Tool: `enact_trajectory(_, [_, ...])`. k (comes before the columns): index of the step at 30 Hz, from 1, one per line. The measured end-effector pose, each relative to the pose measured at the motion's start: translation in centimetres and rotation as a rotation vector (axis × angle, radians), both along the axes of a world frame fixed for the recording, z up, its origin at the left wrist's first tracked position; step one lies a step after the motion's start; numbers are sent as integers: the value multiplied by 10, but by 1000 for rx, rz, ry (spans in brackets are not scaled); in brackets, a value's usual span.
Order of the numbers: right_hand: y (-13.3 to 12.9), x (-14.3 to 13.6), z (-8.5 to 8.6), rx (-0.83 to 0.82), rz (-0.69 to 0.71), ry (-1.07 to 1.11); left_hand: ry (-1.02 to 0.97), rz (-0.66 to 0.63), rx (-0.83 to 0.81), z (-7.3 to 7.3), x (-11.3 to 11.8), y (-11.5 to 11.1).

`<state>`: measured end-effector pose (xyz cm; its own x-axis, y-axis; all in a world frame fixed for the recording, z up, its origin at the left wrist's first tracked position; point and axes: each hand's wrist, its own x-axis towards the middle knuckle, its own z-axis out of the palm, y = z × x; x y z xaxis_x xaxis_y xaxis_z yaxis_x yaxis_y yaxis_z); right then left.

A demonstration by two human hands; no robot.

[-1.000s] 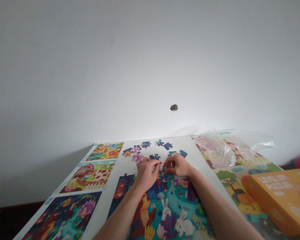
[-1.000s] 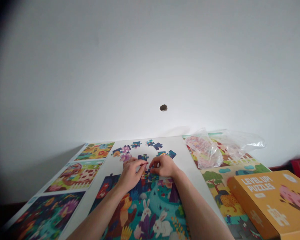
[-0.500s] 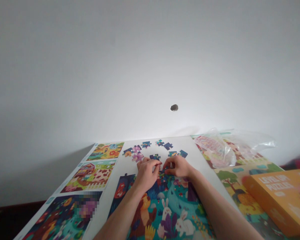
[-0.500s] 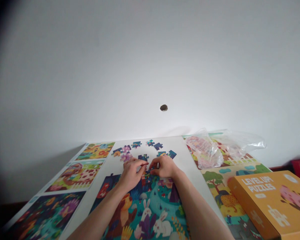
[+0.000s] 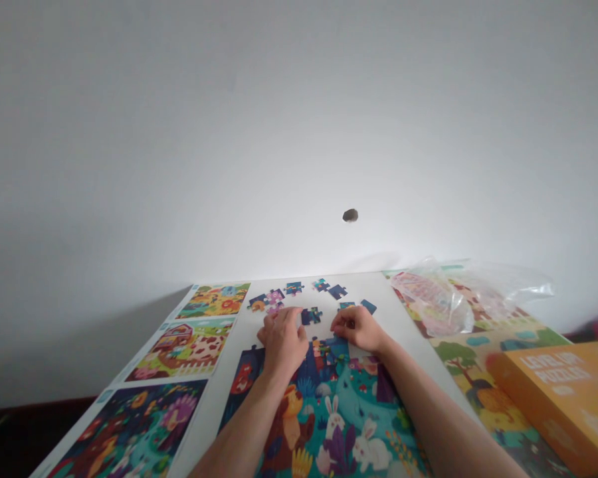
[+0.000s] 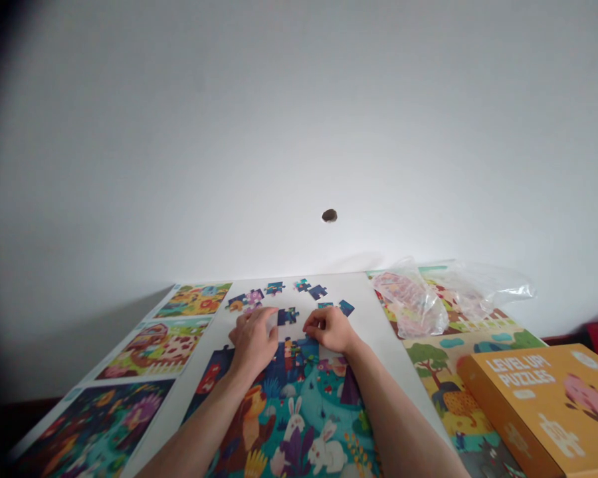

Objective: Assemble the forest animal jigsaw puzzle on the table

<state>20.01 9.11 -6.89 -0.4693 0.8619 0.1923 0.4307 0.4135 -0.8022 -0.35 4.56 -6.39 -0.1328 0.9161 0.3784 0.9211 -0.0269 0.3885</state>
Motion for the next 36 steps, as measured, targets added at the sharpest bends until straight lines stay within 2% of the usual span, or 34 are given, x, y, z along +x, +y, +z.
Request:
enact_trajectory(5, [-2,1,3,-11,77,-12,28,-202,-21,5,7,-8])
enact_trajectory(10, [-3,-1,5,-47,93,55,63,-207,-56,-2,8,-8])
enact_trajectory(12, [-1,-2,4,-21,7,53,46,-190,-63,-4,8,-5])
enact_trajectory(17, [8,3,-3,92,-474,-97,13,-75,-64,-6,5,2])
enact_trajectory(19, [9,5,-5,94,-566,-146,32,-46,-67,-6,4,2])
enact_trajectory(21, [8,5,-4,125,-556,-168,56,-41,-74,-7,3,2])
enact_trajectory(27, [-2,0,3,177,-345,-267,77,-59,-68,-8,3,2])
enact_trajectory(36, [-1,-2,1,177,-352,-255,59,-93,-47,-7,2,2])
